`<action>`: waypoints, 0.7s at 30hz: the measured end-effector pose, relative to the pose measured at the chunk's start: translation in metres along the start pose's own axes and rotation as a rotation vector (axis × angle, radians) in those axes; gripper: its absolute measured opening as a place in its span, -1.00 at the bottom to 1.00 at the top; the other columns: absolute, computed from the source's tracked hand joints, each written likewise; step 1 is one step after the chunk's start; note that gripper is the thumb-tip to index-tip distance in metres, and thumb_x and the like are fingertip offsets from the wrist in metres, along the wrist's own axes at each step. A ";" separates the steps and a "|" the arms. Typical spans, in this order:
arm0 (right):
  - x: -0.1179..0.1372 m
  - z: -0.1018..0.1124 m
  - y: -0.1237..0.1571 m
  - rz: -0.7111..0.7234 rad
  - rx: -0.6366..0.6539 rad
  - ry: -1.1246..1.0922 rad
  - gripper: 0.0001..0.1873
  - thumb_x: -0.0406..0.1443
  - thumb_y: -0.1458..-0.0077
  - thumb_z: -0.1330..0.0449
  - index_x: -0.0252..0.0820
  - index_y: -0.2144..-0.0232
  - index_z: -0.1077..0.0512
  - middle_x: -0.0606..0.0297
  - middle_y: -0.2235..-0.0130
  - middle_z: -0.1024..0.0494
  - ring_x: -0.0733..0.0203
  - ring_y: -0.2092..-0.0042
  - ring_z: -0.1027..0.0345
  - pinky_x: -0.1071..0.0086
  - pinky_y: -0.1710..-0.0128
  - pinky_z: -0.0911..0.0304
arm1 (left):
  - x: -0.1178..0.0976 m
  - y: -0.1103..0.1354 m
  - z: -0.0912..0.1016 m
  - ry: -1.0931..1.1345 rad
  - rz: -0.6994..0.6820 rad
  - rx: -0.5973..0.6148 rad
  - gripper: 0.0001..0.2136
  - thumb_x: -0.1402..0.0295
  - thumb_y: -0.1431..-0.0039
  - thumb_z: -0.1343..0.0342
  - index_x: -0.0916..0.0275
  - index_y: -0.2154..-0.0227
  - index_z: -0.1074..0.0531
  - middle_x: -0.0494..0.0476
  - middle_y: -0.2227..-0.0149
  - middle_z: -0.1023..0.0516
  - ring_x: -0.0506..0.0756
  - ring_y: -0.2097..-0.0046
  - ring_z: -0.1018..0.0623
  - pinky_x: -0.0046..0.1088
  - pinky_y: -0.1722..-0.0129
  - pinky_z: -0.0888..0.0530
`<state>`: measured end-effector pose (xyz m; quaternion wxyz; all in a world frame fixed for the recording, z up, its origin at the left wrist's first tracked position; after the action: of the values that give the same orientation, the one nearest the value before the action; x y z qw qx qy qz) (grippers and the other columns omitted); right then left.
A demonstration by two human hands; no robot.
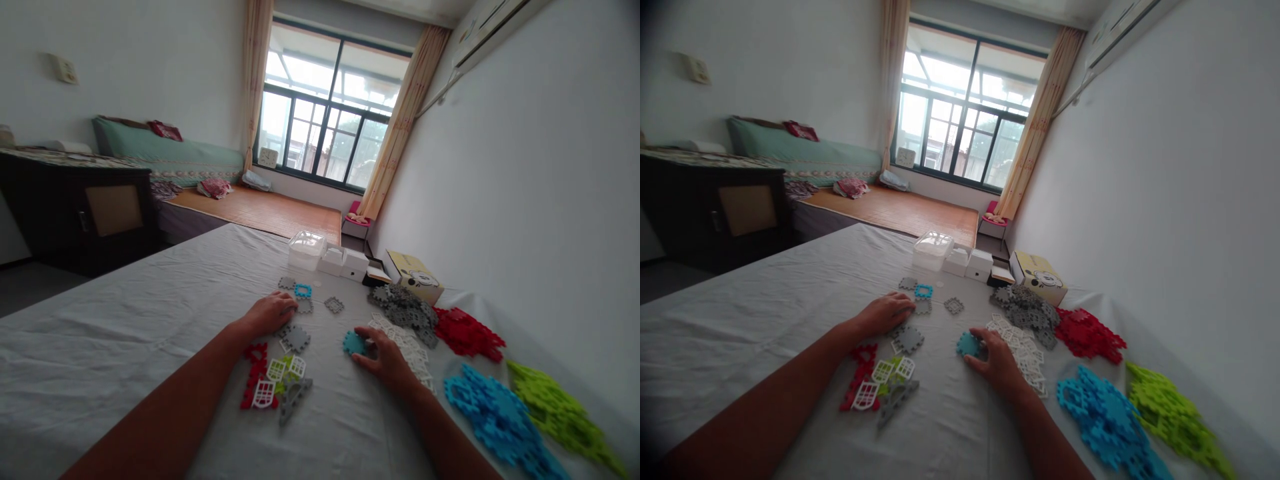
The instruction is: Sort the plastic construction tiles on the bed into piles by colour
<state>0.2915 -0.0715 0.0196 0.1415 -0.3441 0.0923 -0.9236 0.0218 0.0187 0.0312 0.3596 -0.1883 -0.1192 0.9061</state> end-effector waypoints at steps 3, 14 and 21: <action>-0.001 -0.002 0.000 0.035 -0.003 -0.017 -0.45 -0.20 0.09 -0.21 -0.12 -0.01 -0.29 0.16 0.04 -0.40 0.15 0.11 -0.34 0.27 0.13 -0.32 | 0.002 -0.001 -0.001 0.014 0.009 -0.005 -0.74 0.31 -0.16 0.11 0.12 0.17 -0.45 0.11 0.16 -0.48 0.11 0.09 -0.40 -0.41 0.07 -0.32; -0.009 0.108 0.018 -0.153 -0.362 0.077 -0.59 -0.01 0.03 -0.12 -0.10 0.19 -0.44 0.23 0.19 -0.54 0.16 0.29 -0.44 0.32 0.29 -0.35 | 0.017 -0.006 -0.004 0.087 0.046 -0.016 -0.71 0.24 -0.17 0.13 0.09 0.18 -0.47 0.06 0.11 -0.49 0.09 0.06 -0.42 -0.43 0.04 -0.32; -0.126 0.245 0.116 -0.539 -0.693 0.322 -0.54 0.07 0.11 -0.10 -0.13 0.33 -0.47 0.17 0.30 -0.58 0.00 0.22 -0.44 0.22 0.22 -0.30 | 0.019 -0.008 -0.005 0.101 0.069 -0.027 -0.70 0.21 -0.15 0.12 0.08 0.21 -0.48 0.04 0.12 -0.51 0.09 0.07 -0.44 -0.43 0.04 -0.33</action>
<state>0.5675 -0.1575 0.0944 -0.2428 -0.2349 0.3234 -0.8839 0.0158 0.0378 0.0248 0.3313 -0.2425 -0.1064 0.9056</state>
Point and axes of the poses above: each hand's wrist, its own y-axis away from the middle knuckle, its own z-axis out of the back of the hand, x = y × z, the point moved 5 cm from there along -y, towards the middle knuckle
